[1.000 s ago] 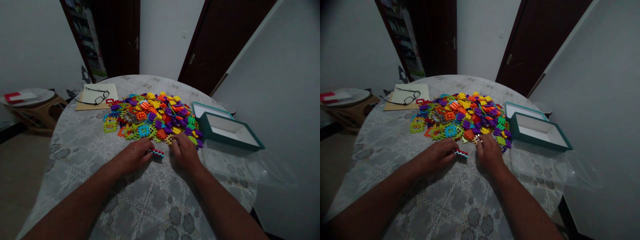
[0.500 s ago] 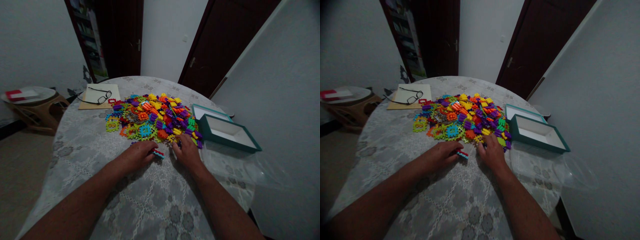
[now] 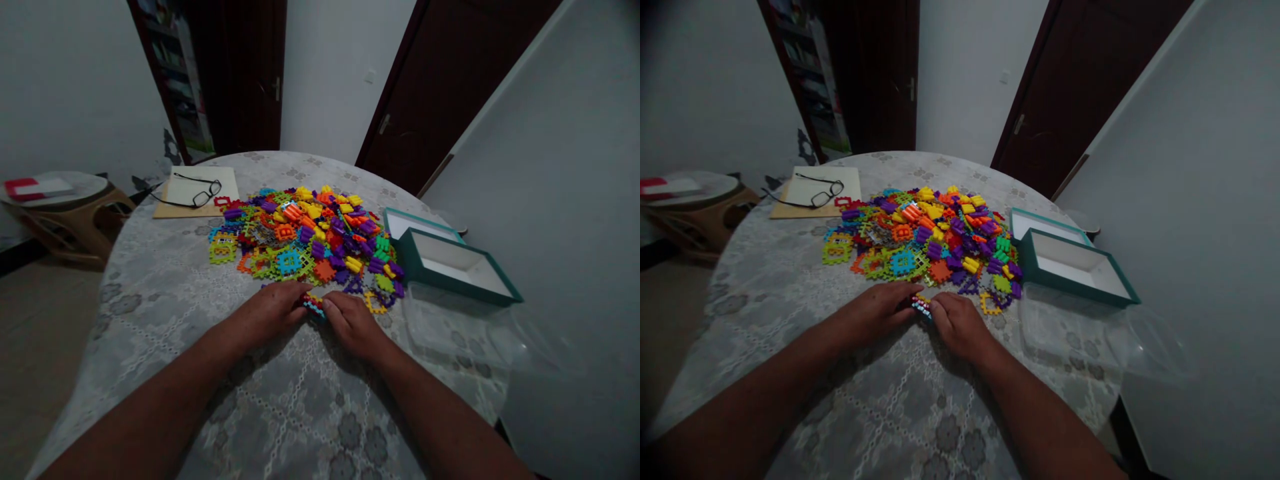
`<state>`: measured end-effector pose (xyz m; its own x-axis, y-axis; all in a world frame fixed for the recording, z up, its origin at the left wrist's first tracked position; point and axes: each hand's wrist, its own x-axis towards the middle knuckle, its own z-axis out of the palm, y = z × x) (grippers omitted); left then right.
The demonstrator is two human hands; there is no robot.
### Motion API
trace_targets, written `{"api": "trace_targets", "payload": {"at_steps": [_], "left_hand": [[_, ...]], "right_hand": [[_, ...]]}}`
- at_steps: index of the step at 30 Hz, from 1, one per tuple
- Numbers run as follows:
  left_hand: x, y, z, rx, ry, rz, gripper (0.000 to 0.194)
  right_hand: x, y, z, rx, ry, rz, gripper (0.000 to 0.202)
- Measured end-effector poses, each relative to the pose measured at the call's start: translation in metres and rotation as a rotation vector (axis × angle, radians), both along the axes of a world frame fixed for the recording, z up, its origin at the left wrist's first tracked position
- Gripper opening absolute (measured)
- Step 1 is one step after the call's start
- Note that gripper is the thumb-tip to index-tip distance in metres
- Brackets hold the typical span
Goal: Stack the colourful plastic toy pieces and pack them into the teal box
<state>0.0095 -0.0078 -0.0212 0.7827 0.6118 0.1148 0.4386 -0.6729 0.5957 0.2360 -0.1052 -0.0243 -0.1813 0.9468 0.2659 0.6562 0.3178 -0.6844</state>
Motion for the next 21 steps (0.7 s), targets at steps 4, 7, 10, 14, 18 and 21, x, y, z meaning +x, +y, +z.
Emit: {"api": "trace_targets", "payload": {"at_steps": [4, 7, 10, 14, 18, 21], "left_hand": [[0.000, -0.001, 0.006, -0.040, 0.024, -0.007, 0.029], [0.000, -0.002, 0.009, -0.061, 0.007, 0.021, 0.048], [-0.001, -0.001, 0.010, -0.083, -0.018, 0.007, 0.042], [-0.001, -0.002, 0.013, -0.070, 0.003, -0.025, 0.008], [0.000, -0.003, 0.015, -0.050, 0.023, -0.016, 0.004], [0.000, -0.004, 0.014, -0.038, 0.034, -0.002, 0.003]], "right_hand": [[0.001, 0.001, 0.000, 0.061, -0.022, 0.015, 0.043], [0.002, 0.002, 0.000, 0.084, -0.035, 0.024, 0.043], [0.004, 0.005, -0.003, 0.075, -0.005, 0.059, 0.042], [0.010, 0.013, -0.008, 0.233, -0.082, -0.145, 0.035], [0.013, 0.019, -0.011, 0.279, -0.404, -0.233, 0.027], [0.011, 0.018, -0.015, 0.224, -0.537, -0.182, 0.032]]}}
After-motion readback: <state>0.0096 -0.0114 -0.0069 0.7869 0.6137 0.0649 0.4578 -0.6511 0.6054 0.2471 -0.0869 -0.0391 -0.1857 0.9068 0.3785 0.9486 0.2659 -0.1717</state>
